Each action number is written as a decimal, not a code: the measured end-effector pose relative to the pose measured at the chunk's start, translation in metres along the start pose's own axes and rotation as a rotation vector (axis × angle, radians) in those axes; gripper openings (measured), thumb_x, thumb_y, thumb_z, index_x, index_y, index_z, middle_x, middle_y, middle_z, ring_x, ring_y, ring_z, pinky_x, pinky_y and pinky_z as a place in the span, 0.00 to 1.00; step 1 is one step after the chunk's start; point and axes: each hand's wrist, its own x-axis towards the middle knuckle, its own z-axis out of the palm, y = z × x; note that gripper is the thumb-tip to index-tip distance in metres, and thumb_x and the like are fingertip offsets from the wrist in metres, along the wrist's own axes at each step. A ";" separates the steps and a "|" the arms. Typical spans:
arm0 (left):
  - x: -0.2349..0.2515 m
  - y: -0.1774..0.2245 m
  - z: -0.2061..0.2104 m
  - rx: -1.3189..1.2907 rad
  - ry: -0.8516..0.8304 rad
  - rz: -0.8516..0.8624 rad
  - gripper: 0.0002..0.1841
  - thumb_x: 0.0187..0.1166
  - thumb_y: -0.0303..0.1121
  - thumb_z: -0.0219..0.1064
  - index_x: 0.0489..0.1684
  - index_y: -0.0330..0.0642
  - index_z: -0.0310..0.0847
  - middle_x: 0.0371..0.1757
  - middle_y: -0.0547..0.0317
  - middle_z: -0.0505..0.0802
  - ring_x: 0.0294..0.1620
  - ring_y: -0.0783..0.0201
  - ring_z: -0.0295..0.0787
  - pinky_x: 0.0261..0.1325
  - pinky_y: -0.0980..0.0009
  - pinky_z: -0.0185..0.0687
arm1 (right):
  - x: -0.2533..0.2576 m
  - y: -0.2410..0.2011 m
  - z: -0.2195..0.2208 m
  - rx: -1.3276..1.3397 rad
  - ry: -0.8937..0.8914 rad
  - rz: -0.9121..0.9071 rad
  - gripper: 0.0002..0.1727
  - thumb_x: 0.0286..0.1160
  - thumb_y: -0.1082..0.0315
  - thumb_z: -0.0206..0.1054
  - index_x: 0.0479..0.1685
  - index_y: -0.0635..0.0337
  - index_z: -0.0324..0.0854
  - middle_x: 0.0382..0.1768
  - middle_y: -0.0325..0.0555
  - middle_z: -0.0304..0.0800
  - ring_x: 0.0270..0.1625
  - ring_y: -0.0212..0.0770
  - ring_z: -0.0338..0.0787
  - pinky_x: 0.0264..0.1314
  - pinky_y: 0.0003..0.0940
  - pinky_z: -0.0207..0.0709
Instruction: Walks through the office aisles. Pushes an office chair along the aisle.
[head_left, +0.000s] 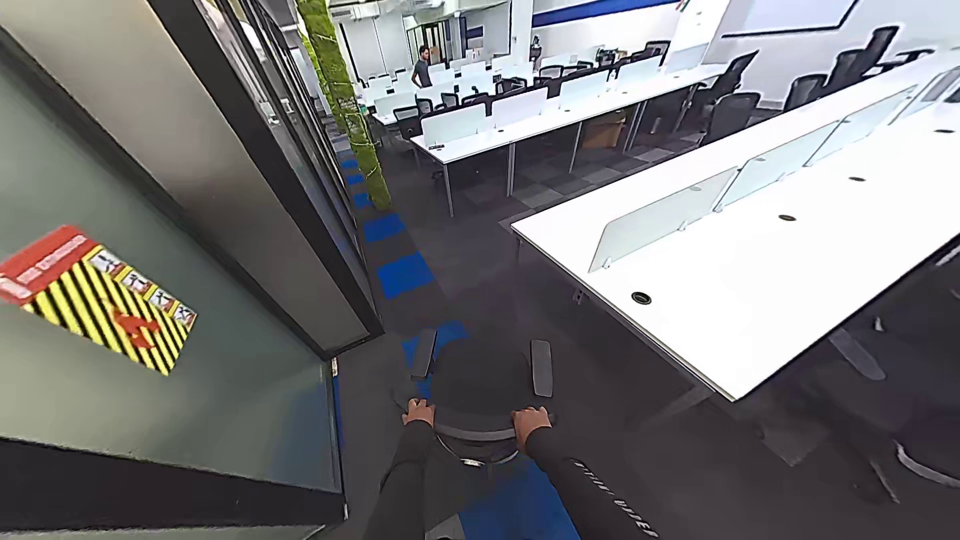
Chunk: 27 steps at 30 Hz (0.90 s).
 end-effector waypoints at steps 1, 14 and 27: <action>0.013 0.005 -0.009 0.005 -0.004 0.007 0.20 0.91 0.33 0.57 0.79 0.58 0.82 0.91 0.61 0.72 0.96 0.43 0.49 0.86 0.28 0.55 | 0.014 0.003 -0.010 -0.003 -0.003 0.008 0.36 0.55 0.51 0.80 0.70 0.50 0.85 0.67 0.52 0.91 0.75 0.59 0.83 0.77 0.71 0.68; 0.198 0.038 -0.143 0.156 -0.058 0.222 0.26 0.85 0.29 0.63 0.84 0.52 0.76 0.90 0.54 0.72 0.96 0.41 0.51 0.82 0.27 0.62 | 0.199 -0.002 -0.115 0.126 0.098 0.318 0.36 0.53 0.58 0.85 0.71 0.45 0.86 0.77 0.46 0.84 0.86 0.66 0.70 0.81 0.91 0.39; 0.343 0.083 -0.241 0.288 -0.173 0.285 0.26 0.86 0.29 0.61 0.85 0.44 0.72 0.91 0.48 0.71 0.96 0.37 0.49 0.79 0.29 0.70 | 0.331 0.013 -0.209 0.265 0.052 0.528 0.32 0.61 0.67 0.80 0.73 0.41 0.86 0.84 0.40 0.77 0.90 0.68 0.63 0.72 0.87 0.62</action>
